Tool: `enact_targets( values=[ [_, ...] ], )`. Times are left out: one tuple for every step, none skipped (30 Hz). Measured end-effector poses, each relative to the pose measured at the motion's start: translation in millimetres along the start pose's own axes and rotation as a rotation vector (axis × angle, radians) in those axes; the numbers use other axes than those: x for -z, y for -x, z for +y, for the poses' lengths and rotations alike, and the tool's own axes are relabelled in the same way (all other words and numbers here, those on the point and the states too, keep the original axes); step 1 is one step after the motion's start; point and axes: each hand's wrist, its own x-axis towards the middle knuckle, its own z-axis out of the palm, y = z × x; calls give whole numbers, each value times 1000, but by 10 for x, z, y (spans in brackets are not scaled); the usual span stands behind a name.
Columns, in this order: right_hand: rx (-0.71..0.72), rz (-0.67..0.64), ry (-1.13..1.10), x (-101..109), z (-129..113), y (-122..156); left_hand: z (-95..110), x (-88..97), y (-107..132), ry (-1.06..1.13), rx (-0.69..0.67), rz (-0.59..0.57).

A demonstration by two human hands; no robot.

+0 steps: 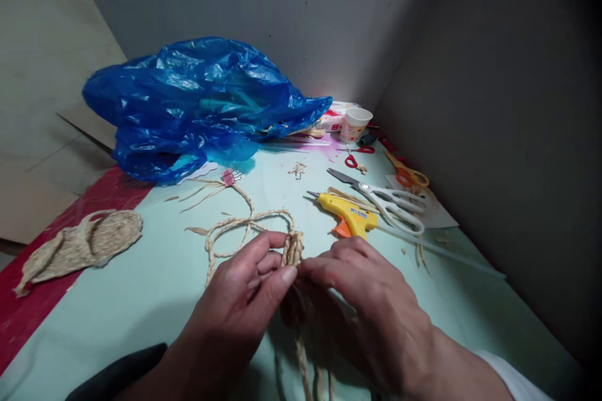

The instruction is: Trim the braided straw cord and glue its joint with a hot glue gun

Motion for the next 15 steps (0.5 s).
enact_targets(
  values=[
    [-40,29,-45,-8,2,12,2,-8,4,-19,-21,2],
    [-83,44,-86,-11,1,17,5,-13,8,-40,-38,-4],
    [-120,41,-118,-7,-2,14,8,-15,12,-61,-47,-15],
    [-155,25,-141,3,-7,5,11,-15,16,-82,-50,-29],
    [-182,9,-159,18,-13,-9,13,-13,20,-103,-48,-43],
    [-196,4,-171,35,-18,-25,13,-10,23,-128,-48,-51],
    [-201,9,-180,53,-21,-40,11,-7,25,-157,-52,-49],
    [-203,15,-191,69,-21,-51,7,-5,27,-190,-63,-39],
    [-201,14,-206,82,-19,-57,1,-3,29,-223,-80,-23],
    [-199,6,-222,91,-13,-58,-7,-3,31,-258,-100,-2],
    [-195,-3,-236,97,-6,-55,-17,-3,32,-296,-119,22],
    [-201,-1,-243,100,3,-50,-28,-3,33,-337,-138,48],
    [-221,8,-238,102,14,-45,-41,-4,34,-379,-160,74],
    [-246,28,-222,104,26,-42,-55,-4,36,-417,-189,99],
    [-279,47,-198,110,39,-44,-70,-4,39,-445,-225,124]
  ],
)
